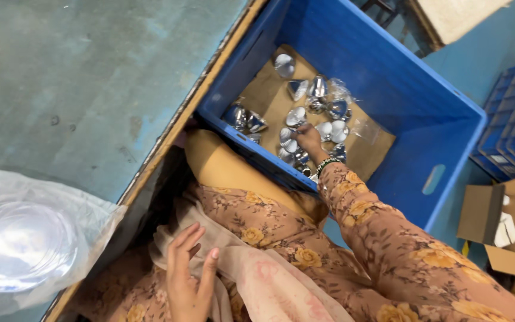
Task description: The person assembles small metal candle holders by inserting a textured metal cone into a clear plastic base. They pick up a base, insert the cone, and place the finished unit into a blue crate.
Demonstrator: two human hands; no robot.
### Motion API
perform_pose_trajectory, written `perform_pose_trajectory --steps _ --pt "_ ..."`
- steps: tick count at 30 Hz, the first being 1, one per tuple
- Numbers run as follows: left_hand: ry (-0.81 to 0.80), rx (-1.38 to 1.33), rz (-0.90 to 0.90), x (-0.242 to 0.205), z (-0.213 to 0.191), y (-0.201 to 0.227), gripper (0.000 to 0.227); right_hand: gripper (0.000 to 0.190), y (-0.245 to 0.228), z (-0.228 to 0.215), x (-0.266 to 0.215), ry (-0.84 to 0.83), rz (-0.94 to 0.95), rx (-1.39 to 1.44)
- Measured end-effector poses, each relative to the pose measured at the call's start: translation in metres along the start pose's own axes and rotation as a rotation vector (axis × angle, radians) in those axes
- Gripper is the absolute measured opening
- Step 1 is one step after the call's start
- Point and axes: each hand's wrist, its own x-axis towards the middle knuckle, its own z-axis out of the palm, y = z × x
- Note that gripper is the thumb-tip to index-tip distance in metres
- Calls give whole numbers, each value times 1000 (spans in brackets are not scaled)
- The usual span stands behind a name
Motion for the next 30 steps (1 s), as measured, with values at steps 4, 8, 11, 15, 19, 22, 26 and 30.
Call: perform_pose_trajectory --steps 4,8,11,15,19,22,26,30 --pt "6 79 -1 -3 -3 4 39 45 -2 18 6 -66 61 89" --pt "7 119 -79 -6 -5 12 38 55 -11 28 5 -159 -76 -122" --pt "-7 134 -71 -5 -5 18 38 74 -12 27 7 -234 -66 -368" --pt "0 166 -126 -6 -8 24 38 76 -34 41 19 -324 -165 -481" --pt "-28 141 -119 -2 -11 26 40 68 -71 73 22 -443 -363 -490" --pt "147 216 185 -1 -19 25 35 62 -90 94 4 -549 -463 -470" --pt "317 190 101 5 -51 23 25 55 -102 71 -10 -601 -457 -448" --pt "853 383 331 -2 -111 14 20 48 -84 39 -15 -576 -350 -385"
